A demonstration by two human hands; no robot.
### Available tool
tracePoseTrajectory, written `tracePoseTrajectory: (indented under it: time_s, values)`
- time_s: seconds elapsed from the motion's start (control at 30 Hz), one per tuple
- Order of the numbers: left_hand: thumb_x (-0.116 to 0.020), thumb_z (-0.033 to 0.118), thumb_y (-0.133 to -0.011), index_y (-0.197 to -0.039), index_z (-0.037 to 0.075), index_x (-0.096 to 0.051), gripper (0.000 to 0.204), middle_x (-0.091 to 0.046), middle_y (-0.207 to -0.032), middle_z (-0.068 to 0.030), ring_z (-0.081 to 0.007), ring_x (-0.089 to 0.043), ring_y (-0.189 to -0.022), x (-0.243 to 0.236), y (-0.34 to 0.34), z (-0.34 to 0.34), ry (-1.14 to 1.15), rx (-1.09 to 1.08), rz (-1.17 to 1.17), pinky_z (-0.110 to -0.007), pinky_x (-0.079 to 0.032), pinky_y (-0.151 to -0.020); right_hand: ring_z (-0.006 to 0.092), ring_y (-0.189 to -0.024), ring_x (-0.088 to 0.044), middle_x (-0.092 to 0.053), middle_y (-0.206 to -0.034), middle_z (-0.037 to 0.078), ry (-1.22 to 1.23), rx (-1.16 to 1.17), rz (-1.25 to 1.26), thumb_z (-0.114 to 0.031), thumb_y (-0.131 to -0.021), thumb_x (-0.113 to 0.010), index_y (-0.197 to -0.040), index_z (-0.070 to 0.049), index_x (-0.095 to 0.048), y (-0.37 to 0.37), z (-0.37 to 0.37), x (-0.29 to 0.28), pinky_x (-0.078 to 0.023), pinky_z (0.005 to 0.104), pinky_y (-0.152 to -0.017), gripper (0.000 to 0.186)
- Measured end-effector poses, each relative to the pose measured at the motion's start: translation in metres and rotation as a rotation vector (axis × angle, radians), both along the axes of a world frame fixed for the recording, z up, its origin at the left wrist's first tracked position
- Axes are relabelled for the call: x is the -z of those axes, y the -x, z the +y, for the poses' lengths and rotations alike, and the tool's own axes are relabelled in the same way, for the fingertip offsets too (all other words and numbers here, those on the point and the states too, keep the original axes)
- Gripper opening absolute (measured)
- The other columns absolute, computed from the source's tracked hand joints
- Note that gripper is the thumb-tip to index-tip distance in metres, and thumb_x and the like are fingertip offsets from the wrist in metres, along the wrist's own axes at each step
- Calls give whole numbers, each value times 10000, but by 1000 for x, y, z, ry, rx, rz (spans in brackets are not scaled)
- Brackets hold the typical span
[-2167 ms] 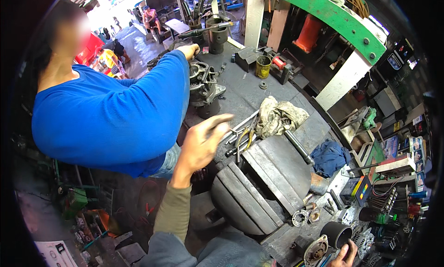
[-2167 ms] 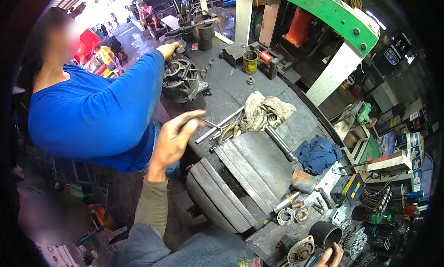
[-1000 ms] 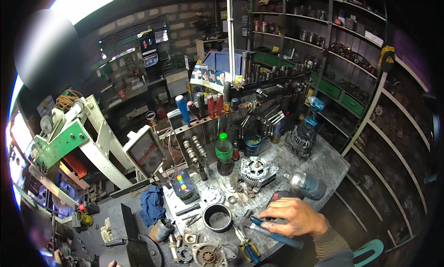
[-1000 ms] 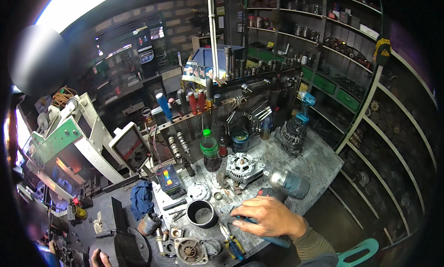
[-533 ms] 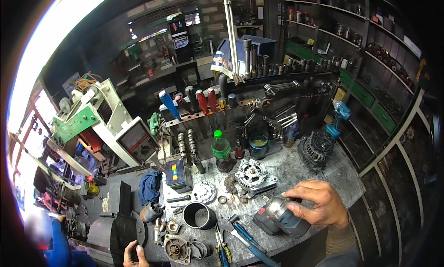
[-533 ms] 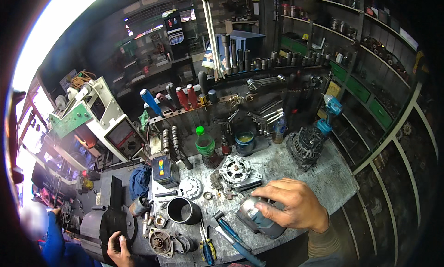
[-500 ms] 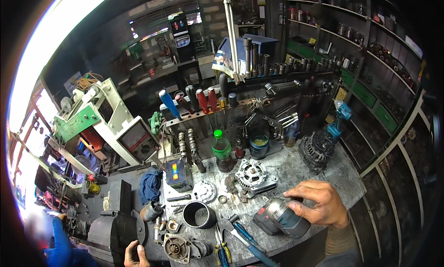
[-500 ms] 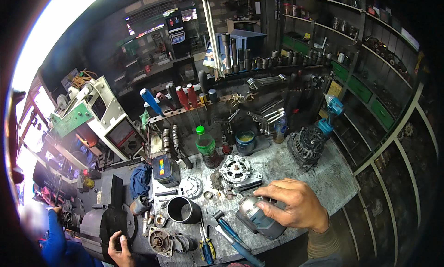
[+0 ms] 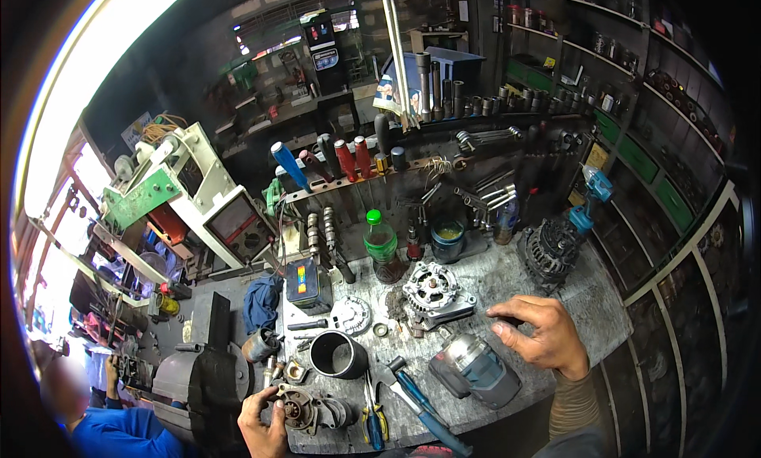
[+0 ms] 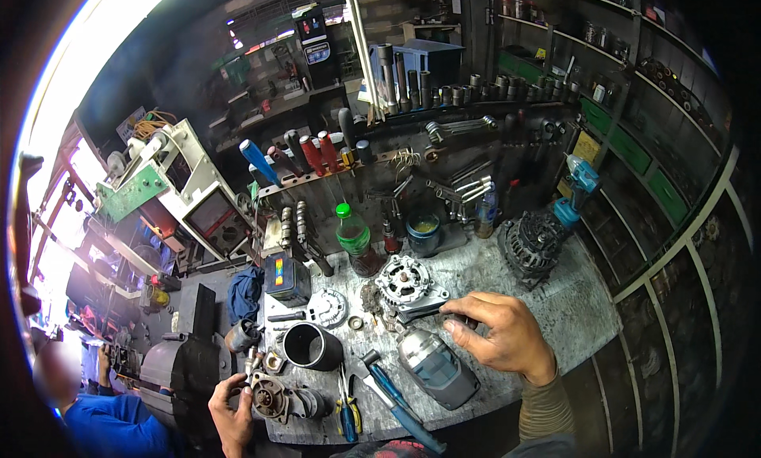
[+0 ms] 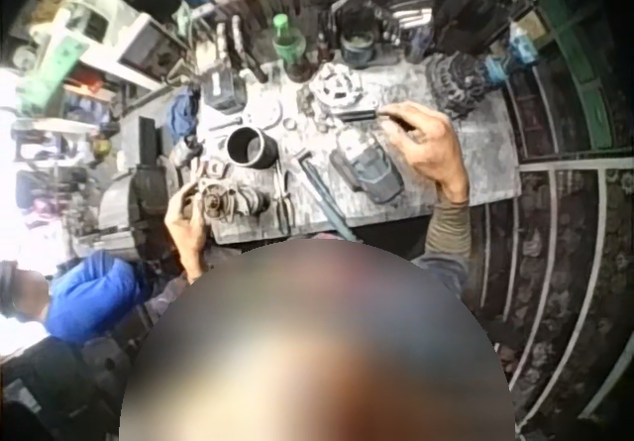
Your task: The person disassembles and reassembles small engine components on a workbench. They use a cordless impact driver to remove and install bolts, handle a metal cylinder and housing, and use pliers to adjust a small clip.
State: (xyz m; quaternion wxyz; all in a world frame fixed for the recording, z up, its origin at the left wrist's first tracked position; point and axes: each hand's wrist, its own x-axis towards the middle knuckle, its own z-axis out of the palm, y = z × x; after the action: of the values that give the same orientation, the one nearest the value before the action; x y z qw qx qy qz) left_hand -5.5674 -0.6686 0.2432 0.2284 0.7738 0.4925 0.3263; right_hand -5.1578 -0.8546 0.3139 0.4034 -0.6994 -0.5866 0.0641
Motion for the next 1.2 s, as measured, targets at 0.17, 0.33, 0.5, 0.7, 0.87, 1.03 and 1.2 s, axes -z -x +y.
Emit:
tracePoseTrajectory:
  time_s: [0.17,0.33,0.5,0.7,0.87,1.03,1.2]
  values:
    - [-682,36,-854,-1075,-35,-723,236,-729,-966,-177,-302,-715,-925,-2,2,-3,3,-1,53,-381,-535,-860,247,-732,-707,-722,-853,102,-9,4,12,-142,-877,-763,-1056,-24,-756,-2,0,2,-558,353,-658,215]
    - [-681,43,-859,-1066,-31,-727,225,-732,-960,-176,-302,-717,-912,9,5,-2,-32,12,88,-375,-537,-842,263,-758,-720,-732,-874,118,10,-12,53,-137,-885,-760,-1056,-16,-753,-8,5,7,-561,354,-675,211]
    - [-709,61,-934,-1146,-24,-729,229,-747,-1056,-146,-227,-719,-929,19,17,-8,59,0,65,-337,-558,-853,289,-803,-733,-741,-931,147,-92,-40,36,-154,-906,-743,-1057,-5,-745,-28,30,17,-569,374,-709,212]
    - [-728,68,-950,-1170,-17,-735,236,-749,-1099,-161,-240,-717,-985,13,21,-17,80,-33,78,-347,-572,-855,300,-848,-700,-700,-913,137,-336,69,-210,-143,-910,-720,-1000,-16,-740,-85,120,5,-540,397,-738,157]
    - [-723,61,-945,-1162,-15,-734,231,-748,-1108,-162,-255,-711,-1013,10,18,-26,69,-73,78,-360,-558,-904,341,-1021,-627,-604,-1024,147,-423,234,-444,-161,-845,-766,-1112,-29,-724,-124,231,-28,-523,442,-888,301]
    - [-705,57,-953,-1164,-12,-733,223,-747,-1114,-154,-250,-703,-1033,7,32,-40,58,-131,42,-363,-541,-942,298,-1106,-600,-611,-1150,121,-370,376,-769,-150,-780,-779,-1161,-31,-730,-139,283,-32,-500,421,-948,403]
    - [-702,54,-955,-1159,-12,-734,217,-755,-1113,-148,-239,-714,-1011,6,46,-51,69,-246,44,-345,-547,-933,273,-1102,-607,-658,-1214,111,-364,376,-855,-148,-798,-752,-1105,-39,-760,-148,296,-28,-483,405,-928,326]
